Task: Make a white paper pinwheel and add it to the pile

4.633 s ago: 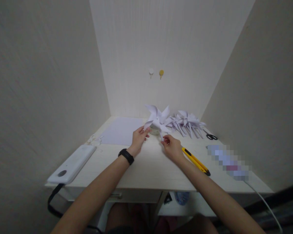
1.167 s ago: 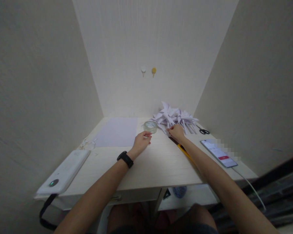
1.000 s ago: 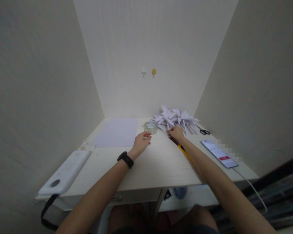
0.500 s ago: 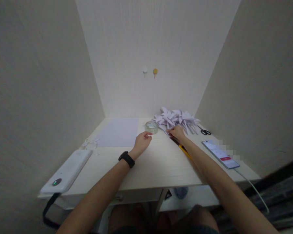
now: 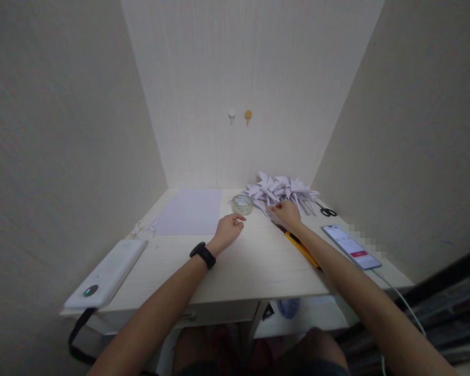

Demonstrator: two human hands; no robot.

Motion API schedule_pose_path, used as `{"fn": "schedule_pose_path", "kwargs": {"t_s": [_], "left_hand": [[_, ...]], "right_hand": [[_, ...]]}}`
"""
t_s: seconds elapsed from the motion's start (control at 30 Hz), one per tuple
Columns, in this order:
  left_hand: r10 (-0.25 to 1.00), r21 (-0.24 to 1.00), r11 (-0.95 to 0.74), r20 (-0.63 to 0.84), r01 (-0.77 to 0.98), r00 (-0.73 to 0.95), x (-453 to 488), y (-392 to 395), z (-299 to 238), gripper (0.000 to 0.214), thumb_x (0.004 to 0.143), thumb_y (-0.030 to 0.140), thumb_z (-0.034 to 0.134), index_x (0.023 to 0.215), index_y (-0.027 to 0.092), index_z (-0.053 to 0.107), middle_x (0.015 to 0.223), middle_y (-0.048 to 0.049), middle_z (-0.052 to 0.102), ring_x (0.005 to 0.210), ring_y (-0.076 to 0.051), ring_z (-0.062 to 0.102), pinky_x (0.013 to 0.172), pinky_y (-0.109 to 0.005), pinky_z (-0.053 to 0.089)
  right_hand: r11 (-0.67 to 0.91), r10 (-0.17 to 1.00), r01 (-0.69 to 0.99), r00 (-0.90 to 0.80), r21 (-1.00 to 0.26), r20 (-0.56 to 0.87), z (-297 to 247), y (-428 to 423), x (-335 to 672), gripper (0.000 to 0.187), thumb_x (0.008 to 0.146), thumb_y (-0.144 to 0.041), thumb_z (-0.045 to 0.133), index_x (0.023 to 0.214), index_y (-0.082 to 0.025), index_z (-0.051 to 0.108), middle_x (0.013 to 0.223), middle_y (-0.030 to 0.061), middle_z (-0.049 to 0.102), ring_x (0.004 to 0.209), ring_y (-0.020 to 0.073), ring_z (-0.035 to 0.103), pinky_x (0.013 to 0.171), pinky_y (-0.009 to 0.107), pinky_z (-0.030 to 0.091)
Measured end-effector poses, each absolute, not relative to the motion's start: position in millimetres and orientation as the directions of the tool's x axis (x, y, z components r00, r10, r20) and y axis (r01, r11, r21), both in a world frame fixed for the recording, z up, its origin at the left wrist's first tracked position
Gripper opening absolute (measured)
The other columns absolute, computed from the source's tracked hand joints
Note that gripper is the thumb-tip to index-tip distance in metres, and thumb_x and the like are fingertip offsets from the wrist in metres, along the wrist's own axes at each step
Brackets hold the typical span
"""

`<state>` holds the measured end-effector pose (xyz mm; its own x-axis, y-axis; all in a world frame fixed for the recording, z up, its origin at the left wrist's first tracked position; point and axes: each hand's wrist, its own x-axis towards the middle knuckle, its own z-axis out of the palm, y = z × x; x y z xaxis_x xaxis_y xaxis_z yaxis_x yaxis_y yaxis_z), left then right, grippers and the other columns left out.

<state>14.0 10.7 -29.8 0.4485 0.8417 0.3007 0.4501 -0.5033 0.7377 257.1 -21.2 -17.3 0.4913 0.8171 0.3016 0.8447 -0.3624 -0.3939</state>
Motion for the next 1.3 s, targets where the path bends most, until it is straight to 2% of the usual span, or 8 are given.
{"fn": "schedule_pose_path", "kwargs": {"t_s": [0.2, 0.3, 0.47, 0.57, 0.7, 0.87, 1.1, 1.3], "left_hand": [[0.812, 0.656, -0.565, 0.335, 0.501, 0.477, 14.6, 10.5, -34.2, 0.027, 0.075, 0.015, 0.055, 0.094, 0.017, 0.074, 0.074, -0.0018, 0.070, 0.069, -0.016, 0.062, 0.069, -0.025, 0.045], [0.791, 0.629, -0.590, 0.328, 0.505, 0.516, 14.5, 10.0, -36.4, 0.027, 0.076, 0.016, 0.055, 0.095, 0.018, 0.075, 0.079, -0.0029, 0.073, 0.074, -0.017, 0.065, 0.071, -0.025, 0.047], [0.804, 0.503, -0.592, 0.317, 0.629, 0.503, 9.1, 10.4, -27.4, 0.028, 0.080, 0.021, 0.052, 0.096, 0.019, 0.075, 0.090, -0.0065, 0.076, 0.085, -0.021, 0.068, 0.078, -0.028, 0.049], [0.819, 0.396, -0.571, 0.336, 0.719, 0.465, 0.6, 12.6, -14.6, 0.029, 0.083, 0.028, 0.053, 0.103, 0.020, 0.073, 0.102, -0.0073, 0.075, 0.097, -0.024, 0.068, 0.084, -0.031, 0.049], [0.836, 0.172, -0.518, 0.308, 0.838, 0.454, -18.1, 12.8, -3.1, 0.039, 0.087, 0.040, 0.050, 0.112, 0.018, 0.070, 0.111, -0.0121, 0.072, 0.106, -0.029, 0.065, 0.089, -0.036, 0.048], [0.859, -0.046, -0.465, 0.217, 0.884, 0.463, -44.7, 5.6, -2.2, 0.044, 0.089, 0.047, 0.047, 0.112, 0.016, 0.067, 0.114, -0.0166, 0.068, 0.109, -0.032, 0.061, 0.090, -0.041, 0.047], [0.879, -0.062, -0.445, 0.160, 0.893, 0.449, -56.0, 4.1, -5.3, 0.053, 0.093, 0.053, 0.034, 0.107, 0.013, 0.066, 0.110, -0.0202, 0.069, 0.101, -0.033, 0.065, 0.082, -0.041, 0.049], [0.886, -0.077, -0.440, 0.124, 0.895, 0.446, -50.1, -1.8, 0.6, 0.051, 0.087, 0.050, 0.040, 0.104, 0.013, 0.069, 0.103, -0.0216, 0.071, 0.095, -0.035, 0.067, 0.077, -0.040, 0.050]], "right_hand": [[-0.223, 0.849, 0.947, 0.305, -0.232, 0.431, -15.1, -62.1, 237.9, 0.031, 0.094, -0.039, 0.052, 0.101, -0.020, 0.074, 0.090, 0.0088, 0.076, 0.086, 0.0232, 0.069, 0.071, 0.030, 0.044], [-0.074, 0.854, 0.988, 0.134, -0.138, 0.503, -23.6, -98.6, 226.5, 0.030, 0.096, -0.031, 0.046, 0.111, -0.019, 0.070, 0.101, 0.0082, 0.075, 0.087, 0.0216, 0.068, 0.074, 0.030, 0.046], [0.058, 0.819, 0.998, -0.048, 0.002, 0.571, -43.1, -164.1, 231.8, 0.026, 0.093, -0.027, 0.049, 0.103, -0.017, 0.071, 0.098, 0.0106, 0.073, 0.099, 0.0266, 0.063, 0.089, 0.037, 0.048], [0.007, 0.753, 0.996, 0.051, -0.086, 0.656, -61.3, -189.7, 249.6, 0.028, 0.089, -0.033, 0.055, 0.104, -0.016, 0.071, 0.108, 0.0129, 0.071, 0.105, 0.0288, 0.061, 0.098, 0.043, 0.047], [-0.056, 0.715, 0.967, 0.213, -0.248, 0.666, -83.9, -203.2, 264.9, 0.037, 0.086, -0.039, 0.058, 0.114, -0.016, 0.068, 0.121, 0.0148, 0.066, 0.109, 0.0293, 0.062, 0.097, 0.045, 0.051], [-0.043, 0.706, 0.939, 0.271, -0.342, 0.654, -89.2, -203.9, 263.6, 0.036, 0.085, -0.035, 0.057, 0.114, -0.016, 0.067, 0.117, 0.0131, 0.068, 0.109, 0.0283, 0.062, 0.099, 0.045, 0.050], [-0.098, 0.717, 0.914, 0.340, -0.395, 0.609, -82.9, -203.4, 260.4, 0.027, 0.085, -0.028, 0.053, 0.104, -0.017, 0.069, 0.104, 0.0115, 0.072, 0.099, 0.0272, 0.064, 0.093, 0.043, 0.051], [-0.176, 0.713, 0.899, 0.398, -0.402, 0.577, -79.7, -200.9, 259.6, 0.026, 0.085, -0.029, 0.053, 0.100, -0.016, 0.070, 0.101, 0.0131, 0.072, 0.096, 0.0277, 0.064, 0.091, 0.041, 0.049]]}}
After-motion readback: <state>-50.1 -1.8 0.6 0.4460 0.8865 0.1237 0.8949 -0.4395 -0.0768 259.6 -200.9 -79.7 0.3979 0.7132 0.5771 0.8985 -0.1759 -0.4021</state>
